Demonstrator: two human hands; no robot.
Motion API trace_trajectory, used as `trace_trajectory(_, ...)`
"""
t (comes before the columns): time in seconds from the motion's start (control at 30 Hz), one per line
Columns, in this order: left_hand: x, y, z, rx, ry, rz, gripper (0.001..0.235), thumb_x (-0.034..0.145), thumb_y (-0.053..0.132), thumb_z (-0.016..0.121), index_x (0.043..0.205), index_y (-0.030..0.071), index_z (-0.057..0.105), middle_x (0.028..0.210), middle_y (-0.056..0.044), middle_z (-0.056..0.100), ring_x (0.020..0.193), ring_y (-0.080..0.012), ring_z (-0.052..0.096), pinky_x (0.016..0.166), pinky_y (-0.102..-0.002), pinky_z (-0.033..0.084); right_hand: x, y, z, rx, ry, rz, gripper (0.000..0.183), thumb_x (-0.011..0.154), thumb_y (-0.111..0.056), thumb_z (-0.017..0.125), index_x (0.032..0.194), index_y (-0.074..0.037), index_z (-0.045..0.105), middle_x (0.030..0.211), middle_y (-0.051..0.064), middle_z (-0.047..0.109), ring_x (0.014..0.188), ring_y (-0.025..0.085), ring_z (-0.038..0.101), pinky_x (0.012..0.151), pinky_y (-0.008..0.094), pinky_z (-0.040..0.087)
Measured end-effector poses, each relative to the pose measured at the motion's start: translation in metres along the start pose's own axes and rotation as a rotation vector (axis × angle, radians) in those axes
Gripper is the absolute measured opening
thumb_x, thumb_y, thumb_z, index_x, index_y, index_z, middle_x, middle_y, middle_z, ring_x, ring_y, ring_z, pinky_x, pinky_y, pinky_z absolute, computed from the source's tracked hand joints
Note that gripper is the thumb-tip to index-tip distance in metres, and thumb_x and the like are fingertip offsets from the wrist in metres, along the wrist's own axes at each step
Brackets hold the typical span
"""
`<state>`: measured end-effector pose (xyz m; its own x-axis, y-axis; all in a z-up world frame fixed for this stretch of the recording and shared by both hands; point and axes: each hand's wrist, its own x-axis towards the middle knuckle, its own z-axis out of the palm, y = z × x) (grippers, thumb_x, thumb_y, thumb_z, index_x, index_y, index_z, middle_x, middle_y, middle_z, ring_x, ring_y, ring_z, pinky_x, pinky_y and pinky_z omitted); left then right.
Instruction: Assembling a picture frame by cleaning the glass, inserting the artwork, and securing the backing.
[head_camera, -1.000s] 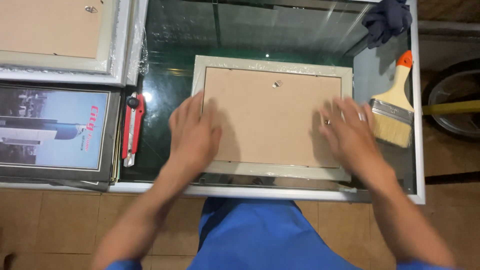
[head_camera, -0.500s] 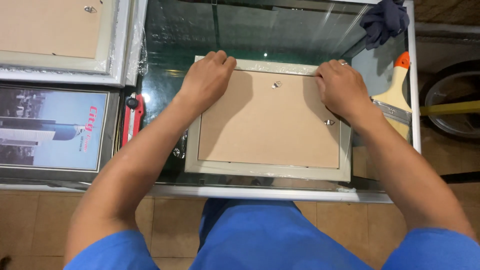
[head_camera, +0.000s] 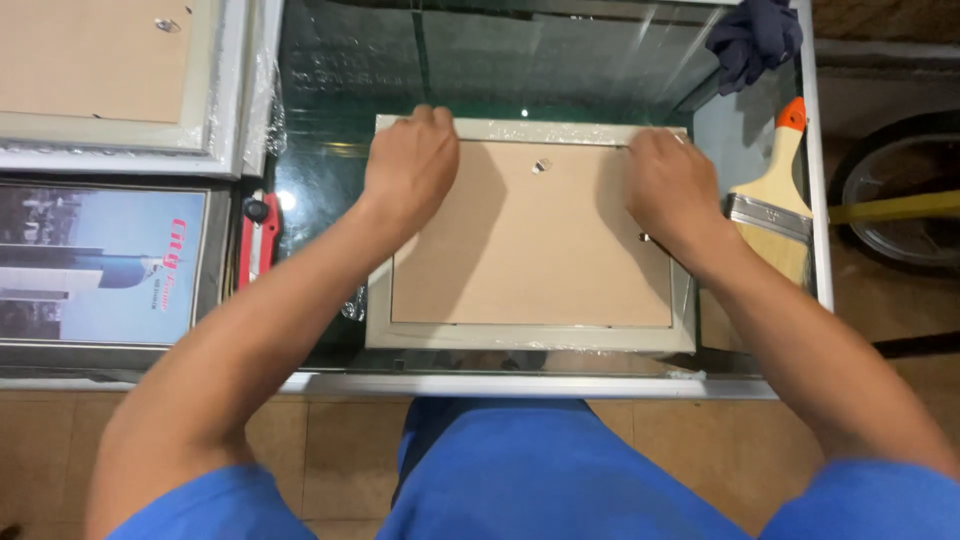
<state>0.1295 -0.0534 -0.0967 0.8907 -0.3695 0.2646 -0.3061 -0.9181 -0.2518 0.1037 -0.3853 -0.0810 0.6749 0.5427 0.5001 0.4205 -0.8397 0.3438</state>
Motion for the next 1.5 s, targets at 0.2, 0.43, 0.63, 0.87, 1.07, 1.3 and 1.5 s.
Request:
trace_trajectory(0.2,-0.075,-0.019,-0.053,-0.314,-0.377,-0.25,0.017,0.092,0.015,0.057,0.101,0.003,0.064,0.09,-0.017,0.069,0.072,-0.044,0.075,0.055,-0.054,0.06,-0.036,-0.005,-0.073,0.337,-0.769,0.572,0.031,0.103,-0.036,0.049,0.098,-0.008,0.061,0.096,0.023,0.069,0.094,0.051,0.07,0.081,0.058,0.054)
trace_trajectory(0.43,-0.093,-0.016,-0.073,-0.445,-0.473,-0.384,0.02,0.093,0.017,0.053,0.1,0.001,0.062,0.087,-0.022,0.071,0.079,-0.0502,0.075,0.065,-0.057,0.062,-0.031,-0.015,-0.094,0.376,-0.869,0.739,0.024,0.098,-0.031,0.05,0.097,-0.01,0.061,0.097,0.025,0.073,0.097,0.051,0.072,0.083,0.057,0.055)
trace_trajectory(0.63,-0.094,-0.015,-0.089,-0.516,-0.531,-0.454,0.024,0.091,0.019,0.051,0.1,-0.001,0.062,0.09,-0.026,0.073,0.085,-0.0523,0.074,0.071,-0.059,0.061,-0.024,-0.018,-0.1,0.415,-0.886,0.792,0.028,0.098,-0.032,0.051,0.104,-0.008,0.065,0.103,0.028,0.073,0.104,0.053,0.07,0.088,0.058,0.054)
trace_trajectory(0.87,-0.087,-0.016,-0.099,-0.506,-0.614,-0.51,0.032,0.085,0.02,0.052,0.098,-0.003,0.069,0.094,-0.03,0.074,0.092,-0.0524,0.074,0.079,-0.059,0.06,-0.034,-0.013,-0.083,0.295,-0.926,0.831,0.037,0.099,-0.036,0.047,0.113,-0.007,0.065,0.106,0.03,0.075,0.103,0.053,0.071,0.089,0.059,0.055)
trace_trajectory(1.07,-0.101,0.022,-0.074,0.095,-0.136,-0.288,0.012,0.088,0.013,0.055,0.088,0.014,0.067,0.069,0.001,0.066,0.058,-0.021,0.073,0.052,-0.035,0.06,-0.009,-0.046,-0.095,0.192,-0.903,0.621,0.032,0.101,-0.02,0.048,0.121,0.0,0.063,0.106,0.03,0.074,0.1,0.051,0.073,0.09,0.06,0.055)
trace_trajectory(1.3,-0.127,0.001,-0.098,0.012,-0.183,-0.129,0.007,0.09,0.011,0.058,0.092,0.012,0.065,0.079,-0.004,0.069,0.064,-0.0263,0.076,0.057,-0.042,0.061,-0.032,-0.042,-0.123,0.359,-0.862,0.491,0.027,0.101,-0.029,0.049,0.106,-0.01,0.067,0.098,0.018,0.073,0.097,0.045,0.074,0.081,0.055,0.058)
trace_trajectory(1.5,-0.158,0.0,-0.111,-0.461,-0.536,0.11,0.021,0.096,0.026,0.053,0.095,0.011,0.067,0.086,-0.012,0.066,0.078,-0.0385,0.074,0.063,-0.051,0.061,-0.052,-0.059,-0.158,0.622,-0.824,0.115,0.02,0.097,-0.021,0.053,0.101,-0.01,0.069,0.09,0.014,0.07,0.098,0.038,0.071,0.083,0.047,0.058)
